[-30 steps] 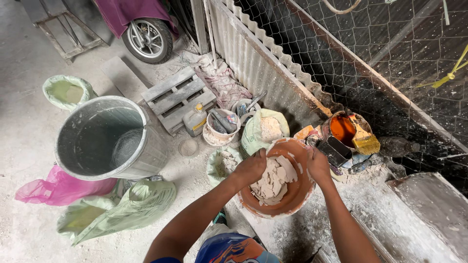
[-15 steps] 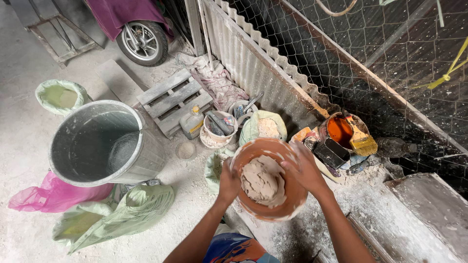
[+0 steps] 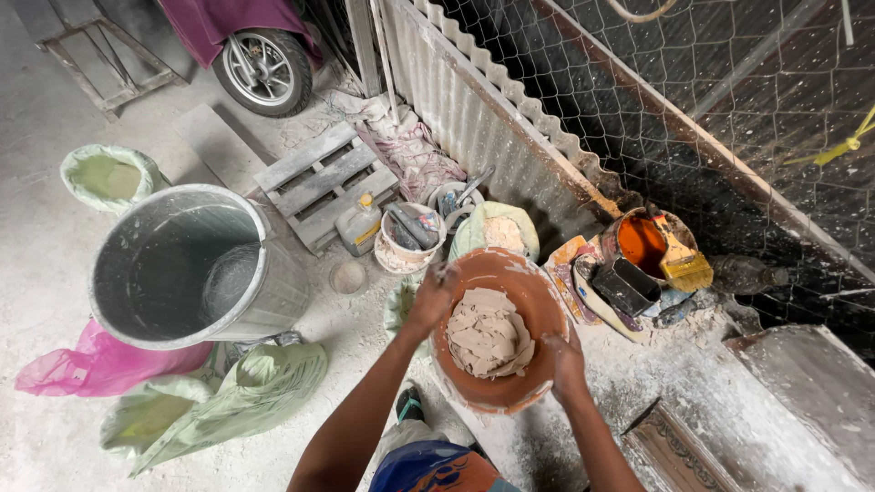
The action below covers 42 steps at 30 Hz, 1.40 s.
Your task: The person cleans a dusty workbench using a scraper and a sponge, then places two long decorative moldings on the bench. They mix a paste in a bucket with a trowel and apply it to the moldings with a brush.
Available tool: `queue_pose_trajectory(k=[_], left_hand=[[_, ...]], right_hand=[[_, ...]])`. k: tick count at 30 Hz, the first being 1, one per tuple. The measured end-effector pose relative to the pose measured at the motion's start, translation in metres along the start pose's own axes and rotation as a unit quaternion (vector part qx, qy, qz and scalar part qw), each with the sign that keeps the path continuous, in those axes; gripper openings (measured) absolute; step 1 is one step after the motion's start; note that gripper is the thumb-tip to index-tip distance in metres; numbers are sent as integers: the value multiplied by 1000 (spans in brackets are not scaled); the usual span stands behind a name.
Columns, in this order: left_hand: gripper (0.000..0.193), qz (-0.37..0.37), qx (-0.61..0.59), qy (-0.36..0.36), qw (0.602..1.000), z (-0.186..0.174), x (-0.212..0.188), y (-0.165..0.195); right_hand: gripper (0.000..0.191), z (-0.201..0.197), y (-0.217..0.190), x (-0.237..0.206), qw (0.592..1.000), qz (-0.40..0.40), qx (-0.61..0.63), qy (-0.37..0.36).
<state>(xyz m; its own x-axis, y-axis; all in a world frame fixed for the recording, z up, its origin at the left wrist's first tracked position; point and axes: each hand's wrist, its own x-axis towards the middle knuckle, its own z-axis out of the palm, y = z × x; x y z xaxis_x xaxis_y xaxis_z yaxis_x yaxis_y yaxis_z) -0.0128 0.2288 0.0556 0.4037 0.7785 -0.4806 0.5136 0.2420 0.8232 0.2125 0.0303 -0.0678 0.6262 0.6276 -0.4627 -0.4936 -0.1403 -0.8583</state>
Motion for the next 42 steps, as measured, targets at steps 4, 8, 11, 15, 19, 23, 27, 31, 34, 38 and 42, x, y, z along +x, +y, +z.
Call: queue_pose_trajectory(k=[4, 8, 11, 15, 19, 23, 27, 31, 34, 38, 42], left_hand=[[74, 65, 2, -55, 996, 29, -20, 7], [60, 293, 117, 7, 949, 47, -38, -5], [58, 373, 259, -6, 891, 50, -45, -17], [61, 461, 532, 81, 705, 45, -49, -27], [64, 374, 552, 39, 745, 35, -51, -27], [63, 305, 502, 71, 807, 28, -54, -24], [65, 308, 522, 176, 776, 29, -60, -23], [66, 302, 499, 163, 796, 28, -68, -27], [66, 299, 338, 111, 885, 16, -65, -29], [76, 183, 31, 133, 974, -7, -43, -26], [75, 61, -20, 49, 997, 3, -26, -22]], right_hand=[[63, 41, -4, -10, 992, -116, -24, 49], [50, 72, -20, -18, 968, -209, -90, 102], [51, 76, -35, -13, 968, -211, -51, 125], [56, 63, -37, 6, 973, -154, -34, 169], [54, 39, -25, 27, 970, -179, -72, 148], [46, 15, -36, 37, 970, -186, -142, 60], [45, 6, -70, 22, 947, -149, -284, -1], [49, 26, -103, -8, 842, -150, -518, -22], [66, 33, -108, -22, 803, -237, -546, 2], [86, 15, -75, -34, 961, -64, -268, -14], [95, 2, -25, -49, 992, 98, -73, -6]])
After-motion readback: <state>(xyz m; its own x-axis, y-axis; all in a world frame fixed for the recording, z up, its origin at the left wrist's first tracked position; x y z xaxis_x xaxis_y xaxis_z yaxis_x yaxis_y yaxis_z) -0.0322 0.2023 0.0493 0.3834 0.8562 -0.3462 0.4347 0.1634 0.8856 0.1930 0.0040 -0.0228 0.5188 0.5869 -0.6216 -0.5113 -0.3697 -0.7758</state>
